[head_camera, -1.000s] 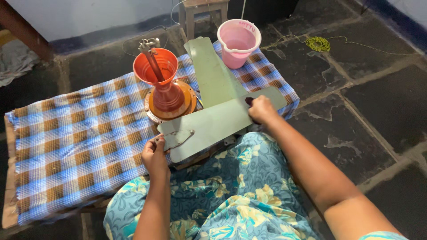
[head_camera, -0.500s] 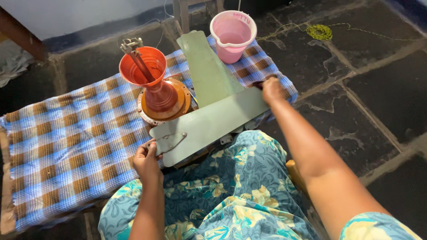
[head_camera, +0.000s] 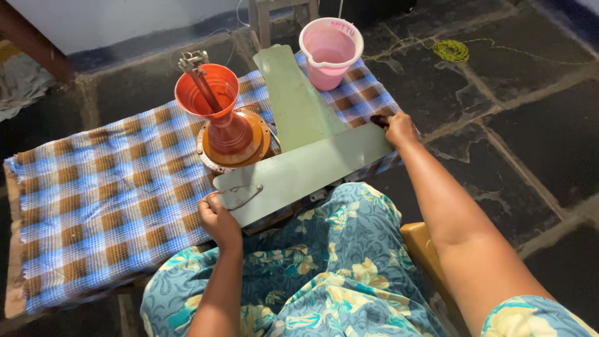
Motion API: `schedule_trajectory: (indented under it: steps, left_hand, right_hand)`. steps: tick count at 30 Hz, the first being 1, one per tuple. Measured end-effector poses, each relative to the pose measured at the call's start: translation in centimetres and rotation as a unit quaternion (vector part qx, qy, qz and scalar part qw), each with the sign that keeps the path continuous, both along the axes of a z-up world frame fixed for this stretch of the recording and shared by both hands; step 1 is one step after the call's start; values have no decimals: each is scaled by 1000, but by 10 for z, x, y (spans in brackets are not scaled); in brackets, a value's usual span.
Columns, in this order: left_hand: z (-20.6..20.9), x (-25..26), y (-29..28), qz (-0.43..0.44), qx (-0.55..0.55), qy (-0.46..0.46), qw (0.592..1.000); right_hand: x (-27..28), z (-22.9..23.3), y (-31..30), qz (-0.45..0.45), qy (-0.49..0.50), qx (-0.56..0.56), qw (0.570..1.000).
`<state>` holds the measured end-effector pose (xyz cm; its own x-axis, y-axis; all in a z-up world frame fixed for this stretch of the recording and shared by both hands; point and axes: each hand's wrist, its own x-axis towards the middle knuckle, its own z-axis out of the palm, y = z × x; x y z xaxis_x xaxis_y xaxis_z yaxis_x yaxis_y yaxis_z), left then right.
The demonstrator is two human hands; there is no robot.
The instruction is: The person wipes a fan blade with a cloth, then attaches two fan blades to the fan motor housing using a screwdriver to tighten the screws. The person handles the fan blades, the fan motor, and a screwdriver.
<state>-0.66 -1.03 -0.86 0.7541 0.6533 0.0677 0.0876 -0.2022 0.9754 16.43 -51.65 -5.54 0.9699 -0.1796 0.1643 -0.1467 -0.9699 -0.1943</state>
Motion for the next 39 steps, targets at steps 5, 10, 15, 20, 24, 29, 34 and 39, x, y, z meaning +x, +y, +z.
schedule_trajectory:
  steps: [5, 10, 15, 20, 24, 29, 34, 39]
  left_hand:
    - [-7, 7, 0, 11, 37, -74, 997]
    - [-13, 13, 6, 2, 40, -42, 998]
    - [-12, 13, 6, -14, 30, -52, 998]
    - [-8, 12, 7, -15, 13, -42, 999]
    - [-9, 9, 7, -19, 24, -23, 999]
    - [-6, 9, 6, -22, 37, -54, 998]
    - [-4, 10, 4, -4, 57, -31, 998]
    - [-4, 8, 0, 10, 31, -24, 999]
  right_hand:
    - [-20, -8, -18, -7, -10, 48, 999]
    - [-31, -4, -6, 20, -61, 57, 996]
    - [-36, 14, 78, 66, 31, 83, 994]
    - [-55, 22, 160, 158, -7, 75, 985]
    - [-31, 23, 125, 113, -12, 99, 988]
    - [7, 17, 45, -190, 7, 192, 963]
    - [19, 2, 18, -190, -33, 196, 961]
    - [11, -12, 8, -166, -56, 116, 978]
